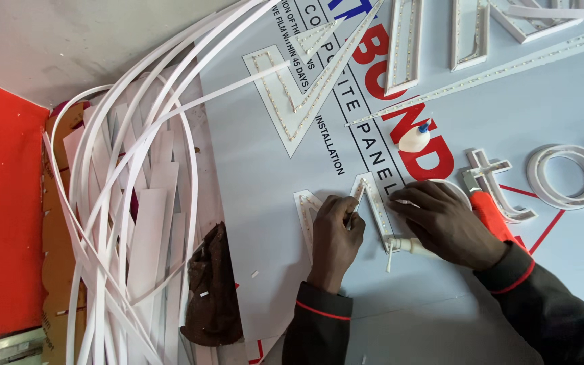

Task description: The person assembles a white LED letter 'M' on a workbench. They apply glue to the letter's edges and attach a flexible LED strip, then use a utility knife to trim the strip and a small tool to adjust the components.

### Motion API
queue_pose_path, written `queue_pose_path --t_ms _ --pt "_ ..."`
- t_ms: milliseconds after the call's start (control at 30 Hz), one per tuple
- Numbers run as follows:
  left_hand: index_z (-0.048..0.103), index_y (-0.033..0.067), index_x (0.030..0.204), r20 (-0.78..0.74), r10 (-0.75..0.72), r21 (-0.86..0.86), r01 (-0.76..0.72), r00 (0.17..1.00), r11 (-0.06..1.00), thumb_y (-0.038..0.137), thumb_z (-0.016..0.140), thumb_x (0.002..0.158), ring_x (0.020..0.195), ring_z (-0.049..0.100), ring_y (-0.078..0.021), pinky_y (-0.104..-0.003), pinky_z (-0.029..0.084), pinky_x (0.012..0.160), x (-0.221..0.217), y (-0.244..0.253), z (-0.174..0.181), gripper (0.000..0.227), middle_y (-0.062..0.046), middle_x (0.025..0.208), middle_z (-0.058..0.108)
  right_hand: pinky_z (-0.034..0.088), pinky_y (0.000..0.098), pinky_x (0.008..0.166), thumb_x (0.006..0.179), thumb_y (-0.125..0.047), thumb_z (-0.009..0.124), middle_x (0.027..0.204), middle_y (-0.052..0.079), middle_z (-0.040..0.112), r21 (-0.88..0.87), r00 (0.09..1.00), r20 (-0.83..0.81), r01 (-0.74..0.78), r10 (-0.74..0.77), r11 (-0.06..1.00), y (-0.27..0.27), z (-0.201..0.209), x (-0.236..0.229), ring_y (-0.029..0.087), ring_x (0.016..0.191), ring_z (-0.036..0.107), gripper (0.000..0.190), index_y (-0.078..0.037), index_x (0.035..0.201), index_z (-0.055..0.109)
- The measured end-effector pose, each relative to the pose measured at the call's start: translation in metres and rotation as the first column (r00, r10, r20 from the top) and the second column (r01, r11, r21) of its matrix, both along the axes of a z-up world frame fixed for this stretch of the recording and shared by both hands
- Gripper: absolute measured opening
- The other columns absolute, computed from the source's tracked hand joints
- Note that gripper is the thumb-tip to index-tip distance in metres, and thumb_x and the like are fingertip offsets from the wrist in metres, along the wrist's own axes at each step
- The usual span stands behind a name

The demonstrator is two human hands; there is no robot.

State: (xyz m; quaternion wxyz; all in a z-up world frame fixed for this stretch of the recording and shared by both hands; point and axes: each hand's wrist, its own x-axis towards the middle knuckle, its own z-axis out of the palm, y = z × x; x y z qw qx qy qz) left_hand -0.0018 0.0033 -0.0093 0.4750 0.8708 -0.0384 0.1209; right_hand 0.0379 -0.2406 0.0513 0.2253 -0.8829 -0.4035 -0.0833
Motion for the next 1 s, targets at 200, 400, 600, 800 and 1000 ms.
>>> queue_pose_path --t_ms 200,400,600,800,1000 --pt "0.076 0.0010 0.110 -0.034 0.010 0.006 -0.010 0.999 1.000 -0.005 0.071 0.090 0.076 0.068 -0.0220 -0.030 0.061 0.060 0.001 -0.001 0.004 0.022 -0.009 0.090 0.066 0.061 0.0459 0.096 0.105 -0.017 0.074 0.132 0.003 0.082 0.207 0.914 -0.221 0.384 -0.339 0.900 -0.023 -0.034 0.004 0.035 0.128 0.074 0.028 -0.017 0.132 0.083" --pt "0.077 -0.0010 0.113 -0.078 -0.044 0.045 0.047 0.996 0.998 -0.006 0.071 0.093 0.076 0.070 -0.0207 -0.030 0.061 0.059 0.002 0.004 0.015 0.021 -0.008 0.091 0.065 0.060 0.0585 0.108 0.095 -0.003 0.085 0.147 0.032 0.056 0.426 0.843 -0.334 0.534 -0.422 0.730 -0.008 -0.035 0.063 0.057 0.142 0.056 0.073 0.008 0.159 0.054" --pt "0.075 -0.0040 0.121 -0.114 -0.113 -0.041 0.109 0.987 0.993 -0.001 0.063 0.097 0.080 0.070 -0.0238 -0.035 0.061 0.061 -0.005 0.011 0.033 0.027 -0.014 0.098 0.065 0.053 0.0764 0.106 0.093 -0.011 0.085 0.135 0.028 0.068 0.338 0.794 -0.436 0.581 -0.424 0.740 0.027 -0.039 0.103 0.060 0.134 0.061 0.084 0.002 0.165 0.045" --pt "0.076 -0.0049 0.124 -0.125 -0.122 -0.012 0.121 0.985 0.993 -0.007 0.063 0.094 0.081 0.073 -0.0254 -0.032 0.065 0.061 -0.004 0.014 0.029 0.032 -0.015 0.101 0.066 0.052 0.0639 0.104 0.114 -0.010 0.074 0.122 0.019 0.081 0.424 0.805 -0.451 0.573 -0.385 0.701 0.027 -0.041 0.087 0.050 0.125 0.072 0.041 -0.005 0.151 0.057" --pt "0.074 -0.0013 0.126 -0.055 0.001 -0.032 -0.003 0.999 0.999 -0.004 0.063 0.100 0.079 0.068 -0.0291 -0.042 0.061 0.064 -0.022 0.008 0.038 0.028 -0.012 0.095 0.064 0.052 0.0633 0.109 0.123 -0.012 0.063 0.140 0.036 0.071 0.556 0.893 -0.387 0.425 -0.230 0.714 0.036 -0.028 0.083 0.054 0.128 0.071 0.036 0.003 0.144 0.038"
